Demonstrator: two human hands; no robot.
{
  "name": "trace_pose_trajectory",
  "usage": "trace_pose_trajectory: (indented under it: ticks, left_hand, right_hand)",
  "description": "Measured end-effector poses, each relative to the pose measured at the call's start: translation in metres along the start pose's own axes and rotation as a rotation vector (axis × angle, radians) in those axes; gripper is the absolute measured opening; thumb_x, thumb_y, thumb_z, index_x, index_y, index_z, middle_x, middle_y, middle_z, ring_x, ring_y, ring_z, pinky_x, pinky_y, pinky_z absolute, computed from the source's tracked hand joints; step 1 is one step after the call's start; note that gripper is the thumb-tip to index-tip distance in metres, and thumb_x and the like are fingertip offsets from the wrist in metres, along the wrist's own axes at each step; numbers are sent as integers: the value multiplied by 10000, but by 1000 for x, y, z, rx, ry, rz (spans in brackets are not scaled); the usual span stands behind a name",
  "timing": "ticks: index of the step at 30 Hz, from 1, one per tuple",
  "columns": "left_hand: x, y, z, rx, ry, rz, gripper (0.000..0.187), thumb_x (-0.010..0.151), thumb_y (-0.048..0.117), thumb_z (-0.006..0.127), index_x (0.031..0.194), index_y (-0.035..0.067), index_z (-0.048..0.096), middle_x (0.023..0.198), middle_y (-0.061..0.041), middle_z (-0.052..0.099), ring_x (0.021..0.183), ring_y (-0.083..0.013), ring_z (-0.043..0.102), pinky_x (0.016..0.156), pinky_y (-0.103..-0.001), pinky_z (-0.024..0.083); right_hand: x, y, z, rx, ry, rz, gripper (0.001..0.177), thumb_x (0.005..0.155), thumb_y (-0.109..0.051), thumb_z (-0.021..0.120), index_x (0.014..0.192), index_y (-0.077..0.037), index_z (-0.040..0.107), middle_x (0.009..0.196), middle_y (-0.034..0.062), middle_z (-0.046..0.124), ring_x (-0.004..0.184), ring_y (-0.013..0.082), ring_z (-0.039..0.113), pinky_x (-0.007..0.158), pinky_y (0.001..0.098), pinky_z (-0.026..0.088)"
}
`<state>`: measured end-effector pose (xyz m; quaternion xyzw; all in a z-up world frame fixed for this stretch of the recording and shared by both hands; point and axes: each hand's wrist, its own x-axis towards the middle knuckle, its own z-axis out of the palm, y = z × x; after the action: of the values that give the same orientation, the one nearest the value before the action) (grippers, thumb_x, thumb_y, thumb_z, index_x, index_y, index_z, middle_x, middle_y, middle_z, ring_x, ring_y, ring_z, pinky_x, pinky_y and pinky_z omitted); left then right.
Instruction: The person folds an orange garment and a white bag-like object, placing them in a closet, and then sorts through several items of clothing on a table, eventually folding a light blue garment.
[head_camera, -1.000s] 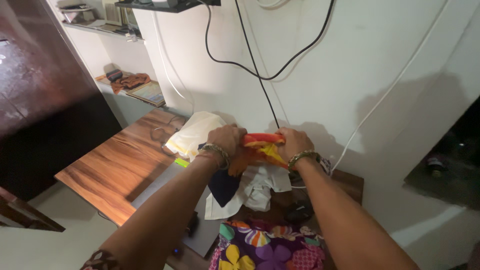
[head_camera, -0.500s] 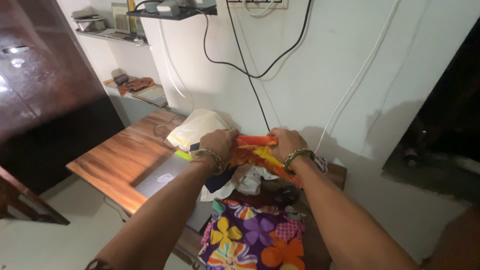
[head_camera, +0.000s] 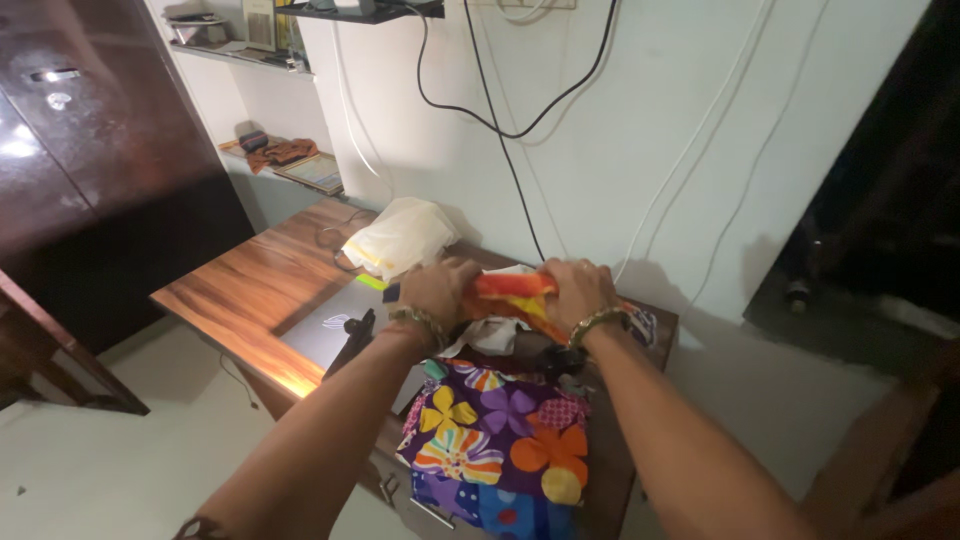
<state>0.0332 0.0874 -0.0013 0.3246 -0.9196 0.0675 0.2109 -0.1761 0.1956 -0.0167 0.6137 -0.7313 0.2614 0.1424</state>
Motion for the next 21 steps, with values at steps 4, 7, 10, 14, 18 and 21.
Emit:
trace_pose_trajectory:
  ticks: [4, 7, 10, 14, 18, 21]
  left_hand:
    - [-28, 5, 26, 52, -116, 34, 330, 871, 383, 725, 1189, 303, 686, 1133, 23, 717, 1084, -219, 671, 941, -445, 499]
    - [-53, 9, 48, 18, -170, 82, 303, 992, 271, 615, 1280, 342, 676, 1182, 20, 717, 1039, -207, 697, 936, -441, 517]
    - [-89, 10, 52, -60, -176, 196, 321, 944, 288, 646, 1262, 302, 686, 1243, 22, 709, 1104, -219, 681, 952, -431, 519]
    - [-130, 17, 43, -59, -327, 209, 441, 867, 301, 685, 1307, 290, 647, 1282, -2, 663, 1129, -259, 642, 966, -473, 493]
    - [-173, 15, 41, -125, -429, 218, 380, 935, 275, 635, 1314, 292, 652, 1273, 6, 672, 1156, -246, 637, 980, -498, 484]
    - [-196, 15, 52, -136, -499, 238, 379, 910, 265, 645, 1289, 277, 658, 1258, 13, 671, 1168, -237, 631, 972, -484, 489]
  right_hand:
    - [-34, -2, 9, 13, -31, 79, 324, 737, -162, 721, 1055, -221, 743, 1016, 125, 743, 1012, 359, 673, 916, 485, 517]
    - [-66, -12, 10, 35, -152, 283, 342, 758, -176, 716, 1088, -258, 744, 1061, 152, 720, 1034, 370, 668, 899, 471, 540]
    - [-99, -29, 16, 61, -256, 405, 302, 782, -217, 718, 1077, -276, 743, 1067, 129, 730, 1067, 345, 676, 912, 459, 547]
    - [-145, -48, 24, 80, -274, 421, 312, 776, -211, 716, 1080, -279, 744, 1088, 122, 728, 1083, 343, 672, 922, 455, 543]
    - [-182, -71, 24, 18, -403, 448, 325, 821, -202, 679, 1125, -304, 732, 1107, 133, 719, 1101, 325, 678, 973, 438, 536]
    - [-200, -89, 20, -44, -512, 477, 341, 799, -231, 703, 1126, -320, 738, 1133, 61, 737, 1163, 282, 650, 1013, 444, 512]
